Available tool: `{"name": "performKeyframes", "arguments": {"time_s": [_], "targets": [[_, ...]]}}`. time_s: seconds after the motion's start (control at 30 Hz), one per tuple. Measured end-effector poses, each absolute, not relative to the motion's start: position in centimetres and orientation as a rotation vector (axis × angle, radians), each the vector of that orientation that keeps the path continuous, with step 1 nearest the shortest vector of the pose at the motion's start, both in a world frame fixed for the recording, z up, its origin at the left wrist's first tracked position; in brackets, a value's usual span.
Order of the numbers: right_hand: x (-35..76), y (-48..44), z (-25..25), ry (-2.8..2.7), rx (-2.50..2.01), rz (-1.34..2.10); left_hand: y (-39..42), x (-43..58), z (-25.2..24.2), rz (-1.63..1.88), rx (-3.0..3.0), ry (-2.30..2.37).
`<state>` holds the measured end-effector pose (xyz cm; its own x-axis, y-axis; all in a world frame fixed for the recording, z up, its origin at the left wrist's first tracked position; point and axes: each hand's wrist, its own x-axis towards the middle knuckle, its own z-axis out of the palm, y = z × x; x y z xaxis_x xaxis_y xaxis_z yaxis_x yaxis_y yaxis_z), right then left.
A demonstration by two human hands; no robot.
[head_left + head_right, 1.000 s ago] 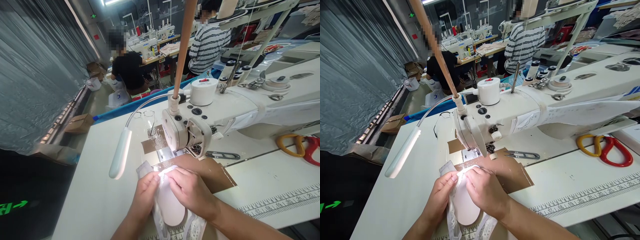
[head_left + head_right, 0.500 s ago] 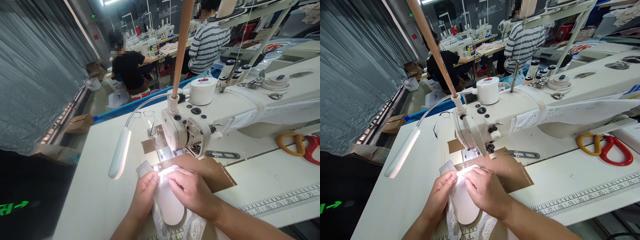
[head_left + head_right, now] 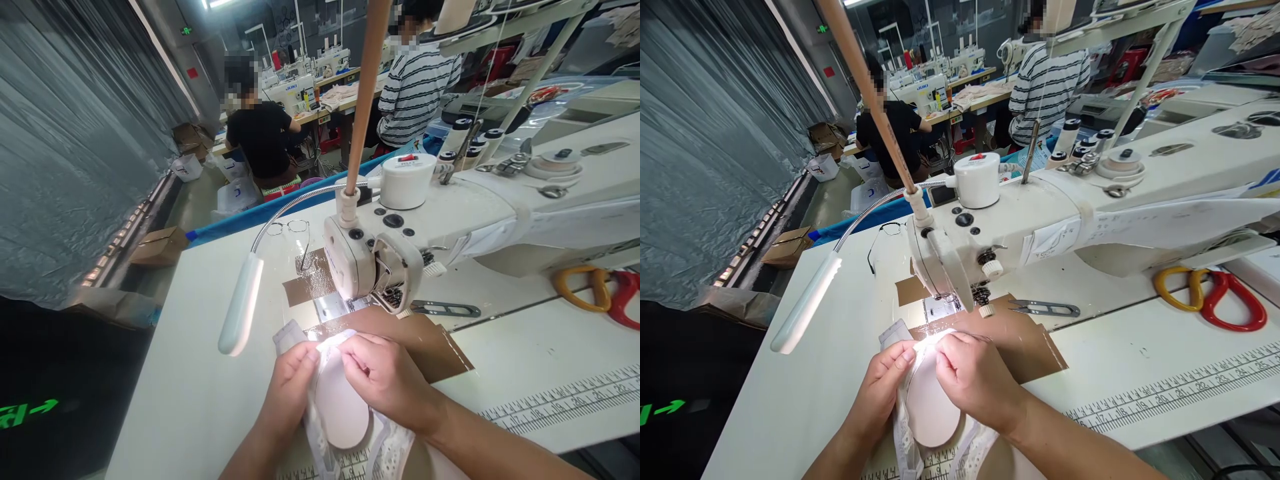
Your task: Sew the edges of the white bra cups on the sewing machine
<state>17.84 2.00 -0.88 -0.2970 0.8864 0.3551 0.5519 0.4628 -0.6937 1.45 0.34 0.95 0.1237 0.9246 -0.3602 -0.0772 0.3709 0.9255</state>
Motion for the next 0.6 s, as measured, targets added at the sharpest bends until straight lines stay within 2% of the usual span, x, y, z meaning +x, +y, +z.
{"name": "performKeyframes", "arguments": {"time_s": [0.27,0.6], "targets": [[17.60,2.10,-1.08,-1.994,-1.046,0.642,0.40,1.20,0.80,0.883,0.941,1.188],[17.64,1.99,-1.21,-1.971,-1.246,0.587,0.35,1.44,1.22,0.887,0.928,1.217]]}}
